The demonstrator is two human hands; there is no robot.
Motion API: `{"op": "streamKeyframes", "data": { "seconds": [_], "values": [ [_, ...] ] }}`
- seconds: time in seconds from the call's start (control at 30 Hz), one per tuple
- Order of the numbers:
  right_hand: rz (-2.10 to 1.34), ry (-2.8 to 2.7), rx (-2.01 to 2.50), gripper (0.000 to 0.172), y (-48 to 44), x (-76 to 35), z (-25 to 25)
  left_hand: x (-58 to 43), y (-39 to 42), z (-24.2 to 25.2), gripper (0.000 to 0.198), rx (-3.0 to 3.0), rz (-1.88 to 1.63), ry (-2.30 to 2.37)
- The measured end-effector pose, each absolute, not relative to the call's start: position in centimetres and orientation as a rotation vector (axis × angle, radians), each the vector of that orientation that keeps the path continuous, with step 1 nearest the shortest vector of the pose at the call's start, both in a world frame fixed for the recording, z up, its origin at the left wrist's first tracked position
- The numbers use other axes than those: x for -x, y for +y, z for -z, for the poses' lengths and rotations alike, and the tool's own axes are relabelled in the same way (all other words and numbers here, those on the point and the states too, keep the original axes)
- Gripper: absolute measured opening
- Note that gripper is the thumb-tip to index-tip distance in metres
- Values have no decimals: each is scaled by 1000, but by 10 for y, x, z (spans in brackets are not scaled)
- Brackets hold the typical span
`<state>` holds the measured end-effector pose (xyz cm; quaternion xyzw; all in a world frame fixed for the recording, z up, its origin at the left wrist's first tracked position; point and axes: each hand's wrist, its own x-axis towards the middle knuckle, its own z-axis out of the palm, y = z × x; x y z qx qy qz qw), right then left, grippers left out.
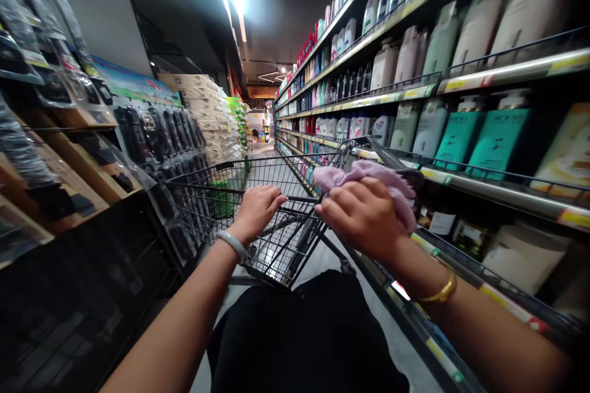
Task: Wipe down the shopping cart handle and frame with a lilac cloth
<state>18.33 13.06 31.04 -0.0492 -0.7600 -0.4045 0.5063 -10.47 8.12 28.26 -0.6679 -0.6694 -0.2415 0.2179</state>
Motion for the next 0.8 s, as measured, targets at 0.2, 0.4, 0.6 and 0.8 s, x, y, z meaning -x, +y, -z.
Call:
{"op": "streamKeyframes", "data": {
  "seconds": [0.2, 0.4, 0.6, 0.8],
  "values": [
    [851, -1710, 74, 13, 138, -174, -299, 99, 80, -280, 50, 1822, 703, -1828],
    [931, -1690, 140, 5, 149, -157, -289, 94, 75, -282, 50, 1775, 703, -1844],
    [862, -1721, 216, 11, 161, -153, -291, 85, 78, -284, 49, 1722, 697, -1885],
    [768, -1776, 309, 17, 175, -152, -287, 77, 97, -285, 46, 1702, 679, -1935]
  ]
}}
